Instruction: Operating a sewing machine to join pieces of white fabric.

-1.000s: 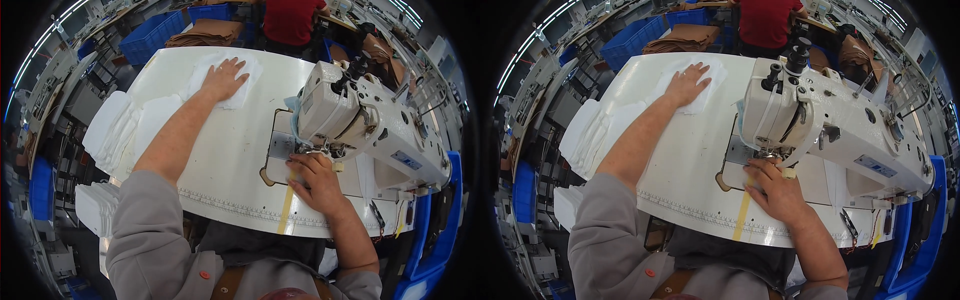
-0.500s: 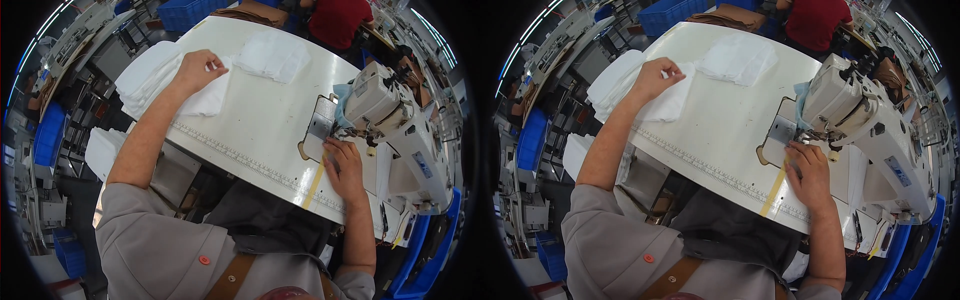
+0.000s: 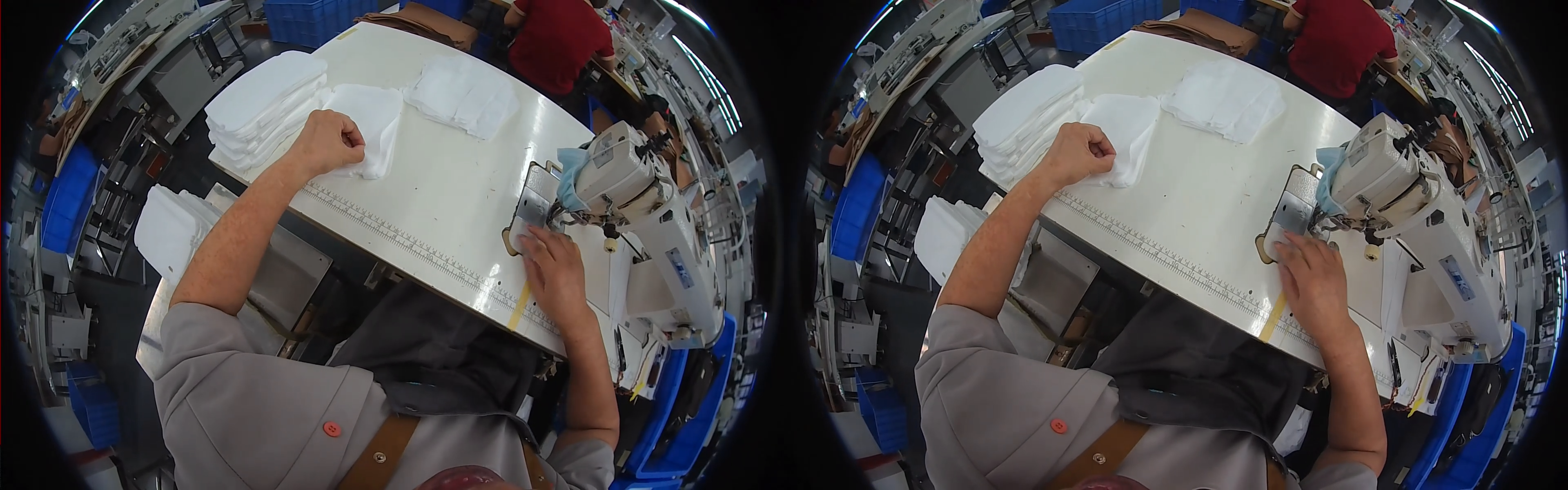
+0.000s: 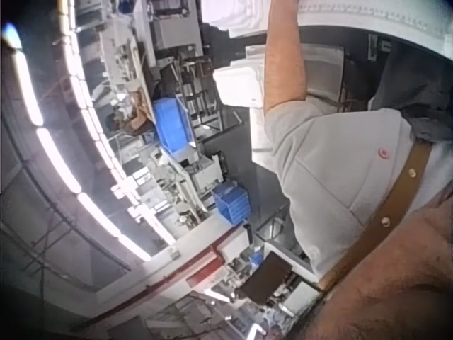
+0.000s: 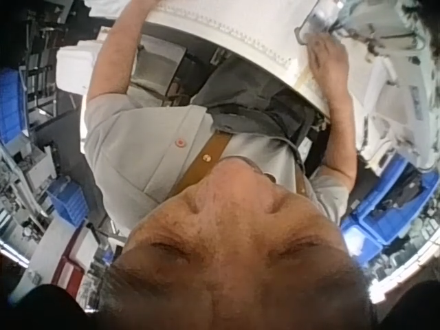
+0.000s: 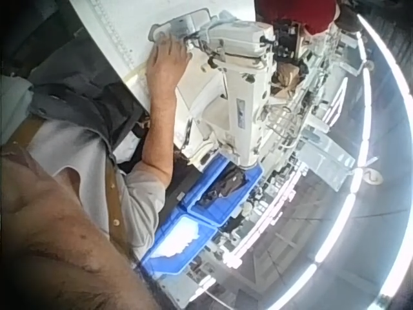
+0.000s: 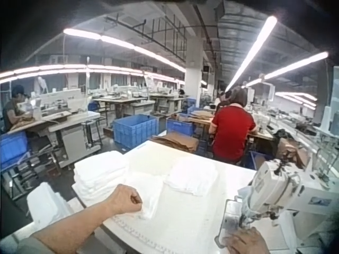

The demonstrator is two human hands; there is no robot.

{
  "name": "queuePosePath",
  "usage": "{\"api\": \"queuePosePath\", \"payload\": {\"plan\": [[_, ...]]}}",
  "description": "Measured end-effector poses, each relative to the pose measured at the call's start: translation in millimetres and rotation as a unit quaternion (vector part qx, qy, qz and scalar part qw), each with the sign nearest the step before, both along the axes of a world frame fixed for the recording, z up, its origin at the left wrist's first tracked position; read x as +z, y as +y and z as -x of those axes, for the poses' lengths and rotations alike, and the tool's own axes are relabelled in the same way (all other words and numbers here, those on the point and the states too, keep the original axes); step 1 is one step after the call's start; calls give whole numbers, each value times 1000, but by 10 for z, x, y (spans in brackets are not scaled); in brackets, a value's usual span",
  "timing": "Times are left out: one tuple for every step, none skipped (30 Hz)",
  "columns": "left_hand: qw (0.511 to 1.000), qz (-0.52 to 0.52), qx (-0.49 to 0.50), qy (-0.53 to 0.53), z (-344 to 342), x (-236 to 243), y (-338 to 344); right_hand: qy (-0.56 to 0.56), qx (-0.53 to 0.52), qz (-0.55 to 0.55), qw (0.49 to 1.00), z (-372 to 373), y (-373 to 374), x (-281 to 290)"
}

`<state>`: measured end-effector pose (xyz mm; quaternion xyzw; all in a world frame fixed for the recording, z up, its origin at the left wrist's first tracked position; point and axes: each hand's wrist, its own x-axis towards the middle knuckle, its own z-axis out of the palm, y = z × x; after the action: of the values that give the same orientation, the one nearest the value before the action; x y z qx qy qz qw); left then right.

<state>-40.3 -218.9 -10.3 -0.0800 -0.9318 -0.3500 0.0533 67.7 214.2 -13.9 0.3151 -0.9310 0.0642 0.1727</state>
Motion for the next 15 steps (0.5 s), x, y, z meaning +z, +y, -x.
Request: {"api": "queuePosePath", "payload": {"plan": [[1000, 1, 0, -1, 4, -50, -47, -12, 38, 4, 999, 0, -196, 102], [1000, -27, 5, 5, 2, -114, -114, -24, 78, 8, 997, 27, -408, 160], [998, -54, 8, 12, -1, -169, -164, -31, 104, 15, 994, 78, -608, 165], [998, -54, 5, 11, 10, -190, -158, -37, 125, 22, 991, 129, -800, 192], [997, -71, 8, 3, 28, -206, -142, -41, 147, 38, 988, 197, -1003, 197], [996, -88, 9, -5, 63, -219, -121, -43, 167, 54, 983, 273, -1198, 186], [996, -85, 7, -3, 97, -272, -141, -45, 178, 64, 981, 367, -1396, 144], [989, -144, 9, -28, 132, -337, -182, -47, 187, 74, 978, 451, -1579, 86], [978, -201, 14, -54, 157, -366, -233, -45, 187, 78, 978, 534, -1756, -12], [979, -198, 11, -55, 166, -355, -254, -44, 179, 82, 979, 618, -1909, -130], [949, -308, 31, -57, 136, -339, -280, -43, 174, 85, 980, 667, -2000, -205], [906, -415, 49, -60, 128, -320, -313, -42, 172, 87, 980, 698, -2030, -259], [875, -482, 17, -52, 198, -324, -400, -68, 176, 56, 980, 725, -2047, -306], [857, -516, -1, -1, 213, -229, -422, -98, 181, 25, 978, 743, -2066, -343], [835, -548, -21, 49, 203, -75, -440, -99, 178, 26, 979, 736, -2079, -345]]}}
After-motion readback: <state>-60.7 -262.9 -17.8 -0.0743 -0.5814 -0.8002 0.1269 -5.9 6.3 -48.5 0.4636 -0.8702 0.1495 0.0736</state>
